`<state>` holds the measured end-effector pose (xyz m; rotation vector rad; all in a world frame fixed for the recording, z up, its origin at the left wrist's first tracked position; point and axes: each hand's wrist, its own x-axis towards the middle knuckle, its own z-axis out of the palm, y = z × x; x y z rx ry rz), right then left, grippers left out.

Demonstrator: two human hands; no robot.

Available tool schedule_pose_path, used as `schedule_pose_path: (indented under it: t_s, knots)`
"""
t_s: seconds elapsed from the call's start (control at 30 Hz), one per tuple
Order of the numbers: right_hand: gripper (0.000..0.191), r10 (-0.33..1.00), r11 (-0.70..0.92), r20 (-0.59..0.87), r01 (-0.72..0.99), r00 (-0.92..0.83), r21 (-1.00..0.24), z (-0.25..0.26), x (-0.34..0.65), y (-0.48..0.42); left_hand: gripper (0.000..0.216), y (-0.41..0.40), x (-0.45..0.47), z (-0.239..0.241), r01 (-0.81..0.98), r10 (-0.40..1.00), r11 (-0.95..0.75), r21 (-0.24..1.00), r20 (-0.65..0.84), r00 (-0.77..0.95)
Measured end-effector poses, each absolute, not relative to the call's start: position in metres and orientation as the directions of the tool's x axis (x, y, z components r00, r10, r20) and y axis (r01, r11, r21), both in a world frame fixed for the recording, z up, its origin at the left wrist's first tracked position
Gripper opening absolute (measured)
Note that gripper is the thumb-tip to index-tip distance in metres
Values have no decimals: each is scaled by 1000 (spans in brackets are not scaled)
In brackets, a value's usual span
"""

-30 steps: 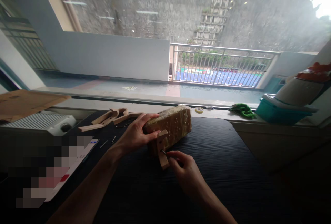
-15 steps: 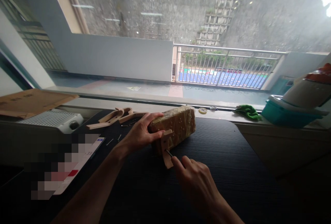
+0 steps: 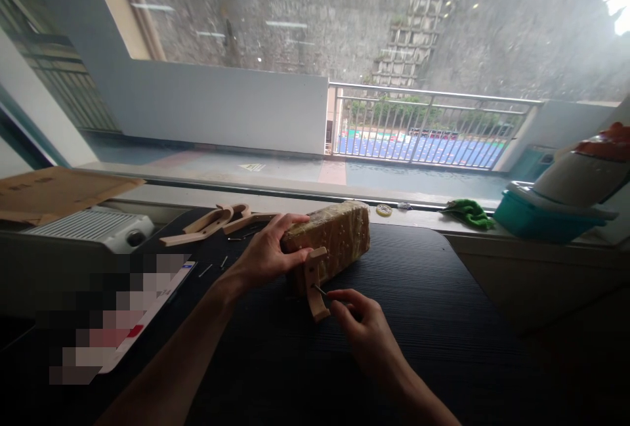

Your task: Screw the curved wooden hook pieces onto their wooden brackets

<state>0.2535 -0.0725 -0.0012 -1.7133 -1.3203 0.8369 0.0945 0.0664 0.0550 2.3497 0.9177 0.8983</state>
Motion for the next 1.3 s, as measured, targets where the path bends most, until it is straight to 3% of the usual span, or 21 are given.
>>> schedule_pose_path:
  t_s: [0.07, 0.23, 0.4, 0.47, 0.57, 0.67, 0.77, 0.83, 0.93, 1.03, 1.13, 1.23, 1.3]
  knots:
    - [37, 973, -136, -1, 565, 233, -814, 3, 252, -75, 49, 66, 93, 55, 415, 716, -676, 609, 410, 565]
    - [40, 986, -46, 120, 891, 112, -451, 14, 249, -87, 51, 66, 91, 53, 403, 706, -683, 609, 407, 580]
    - [35, 889, 272, 390, 962, -239, -29, 7, 250, -89, 52, 67, 92, 52, 416, 705, -687, 595, 408, 580]
    - [30, 852, 304, 433, 951, -295, 50, 3, 250, -86, 52, 67, 93, 52, 416, 704, -689, 593, 411, 579]
    - [24, 833, 303, 506, 950, -224, -78, -4, 249, -81, 51, 67, 94, 53, 421, 713, -680, 600, 409, 569]
    - [21, 884, 214, 464, 843, 47, -493, -9, 247, -79, 50, 66, 96, 54, 427, 723, -670, 608, 403, 561]
    - [26, 923, 44, 251, 568, 291, -822, -10, 246, -77, 50, 65, 97, 55, 425, 716, -677, 601, 406, 567]
    - [30, 925, -16, 164, 467, 342, -884, -8, 246, -76, 50, 66, 96, 55, 417, 710, -682, 600, 408, 574]
    - [31, 939, -44, 139, 511, 314, -858, 1, 249, -77, 49, 67, 93, 54, 397, 701, -687, 609, 409, 584]
    - [33, 958, -45, 180, 734, 225, -678, 12, 255, -83, 51, 67, 91, 54, 392, 700, -685, 615, 403, 590]
    - [46, 952, 92, 305, 929, 24, -359, 16, 260, -90, 52, 66, 91, 54, 398, 703, -680, 616, 394, 592]
    - [46, 886, 269, 391, 963, -247, -1, 15, 260, -93, 51, 66, 92, 54, 398, 699, -686, 609, 399, 593]
    - [46, 845, 310, 412, 940, -341, 142, 12, 259, -92, 51, 66, 92, 54, 404, 701, -686, 606, 400, 590]
